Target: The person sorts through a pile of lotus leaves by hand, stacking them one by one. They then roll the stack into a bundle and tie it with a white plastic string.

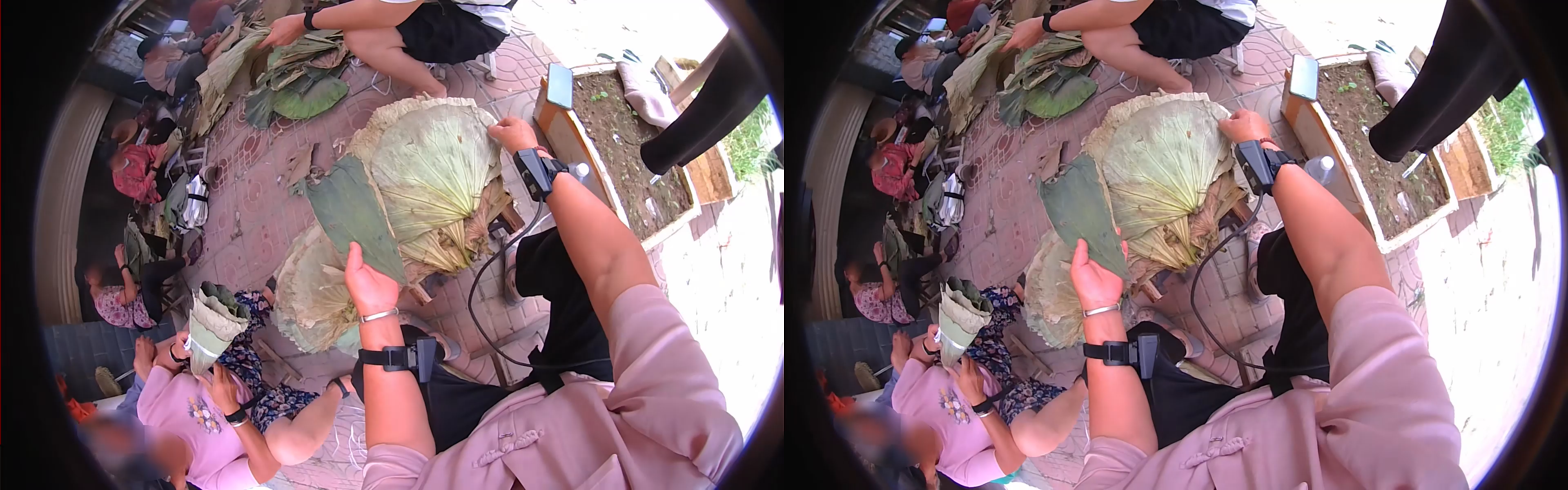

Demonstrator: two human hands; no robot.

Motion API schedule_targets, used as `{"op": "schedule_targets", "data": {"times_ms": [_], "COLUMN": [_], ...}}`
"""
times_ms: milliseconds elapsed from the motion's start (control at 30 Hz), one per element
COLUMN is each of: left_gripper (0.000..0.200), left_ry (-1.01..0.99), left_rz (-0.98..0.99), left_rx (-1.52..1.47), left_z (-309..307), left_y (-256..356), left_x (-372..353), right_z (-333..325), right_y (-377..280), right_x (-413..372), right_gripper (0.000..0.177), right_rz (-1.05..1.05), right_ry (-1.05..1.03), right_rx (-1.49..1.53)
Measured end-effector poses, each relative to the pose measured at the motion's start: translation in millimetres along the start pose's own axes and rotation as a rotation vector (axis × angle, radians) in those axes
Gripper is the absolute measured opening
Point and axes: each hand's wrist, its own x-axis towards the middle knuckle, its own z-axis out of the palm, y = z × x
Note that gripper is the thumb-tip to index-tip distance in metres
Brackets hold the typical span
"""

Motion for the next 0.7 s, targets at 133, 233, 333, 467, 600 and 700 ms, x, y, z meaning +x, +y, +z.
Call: {"op": "schedule_targets", "data": {"times_ms": [133,233,333,467,600,700], "left_gripper": [0.039,0.039,0.039,0.038,0.038,0.037], "left_ry": [-0.009,-0.009,-0.012,-0.009,0.006,0.010], "left_rz": [0.012,0.019,0.015,0.006,0.019,0.025], "left_rx": [-0.006,0.003,-0.002,-0.011,0.012,0.015], "left_z": [-3.5,-5.7,-6.6,-3.4,-2.4,-3.7], "left_y": [0.5,1.1,1.6,1.3,1.6,1.5], "left_x": [-0.8,-0.8,0.1,-1.8,-4.0,-3.5], "right_z": [-1.1,-0.6,-3.6,1.2,19.0,28.1], "right_y": [0.7,5.1,-14.1,-52.2,-57.3,-52.5], "right_x": [-4.6,-1.7,-16.8,-55.4,-89.5,-91.1], "right_gripper": [0.023,0.020,0.021,0.035,0.066,0.067], "right_rz": [0.026,0.126,-0.153,-0.704,-0.597,-0.633], "right_ry": [-0.065,0.100,0.351,0.115,-0.255,-0.204], "right_rx": [0.011,-0.074,-0.085,0.052,-0.359,-0.457]}}
